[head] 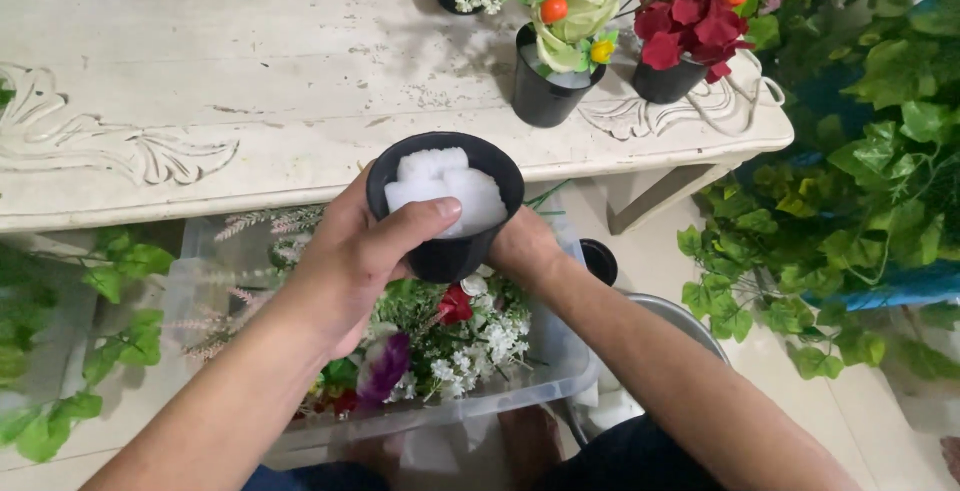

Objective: The person fills a small black pot with white foam blocks from a metal bowl. They then insert a white artificial flower into the foam, followed by a red artificial flower, arranging them together in the pot.

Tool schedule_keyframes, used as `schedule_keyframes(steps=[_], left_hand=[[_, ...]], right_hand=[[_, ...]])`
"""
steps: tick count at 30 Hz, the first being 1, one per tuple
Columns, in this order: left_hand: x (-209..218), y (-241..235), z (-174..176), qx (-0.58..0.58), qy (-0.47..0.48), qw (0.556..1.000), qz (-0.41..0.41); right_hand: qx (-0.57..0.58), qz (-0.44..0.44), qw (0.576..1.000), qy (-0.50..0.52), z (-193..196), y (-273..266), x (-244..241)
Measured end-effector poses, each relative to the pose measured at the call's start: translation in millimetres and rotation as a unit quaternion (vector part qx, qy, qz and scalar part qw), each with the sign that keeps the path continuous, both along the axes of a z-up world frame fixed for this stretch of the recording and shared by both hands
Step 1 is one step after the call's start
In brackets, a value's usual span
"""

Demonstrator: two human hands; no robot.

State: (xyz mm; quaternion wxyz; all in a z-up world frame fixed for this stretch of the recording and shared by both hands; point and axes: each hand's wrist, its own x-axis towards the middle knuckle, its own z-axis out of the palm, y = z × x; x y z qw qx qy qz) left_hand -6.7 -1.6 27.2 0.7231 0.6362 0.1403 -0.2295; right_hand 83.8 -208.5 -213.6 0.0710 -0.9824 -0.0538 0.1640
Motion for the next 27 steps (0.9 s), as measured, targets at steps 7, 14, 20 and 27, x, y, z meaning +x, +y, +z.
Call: schedule_keyframes(steps=[7,14,20,27], left_hand=[[3.1,9.2,-11.1,-0.025,-0.038,0.999,-0.023],[4.9,13.3,-13.6,-0.039,-0.046,0.998,-0.013],[6.3,14.7,-23.2,-0.08,-0.084,0.993,-0.017],[4.8,16.5,-30.0,-0.073,-0.079,0.994,-0.017]], right_hand=[[-0.019,-0.05,0.998,0.018,-59.7,22.7,-10.3],[0.073,-0.118,0.99,0.003,-56.9,17.4,-10.9],[0.144,0.051,0.983,0.104,29.0,61.8,-50.1],[0.211,0.186,0.935,0.215,45.3,126.2,-107.0]])
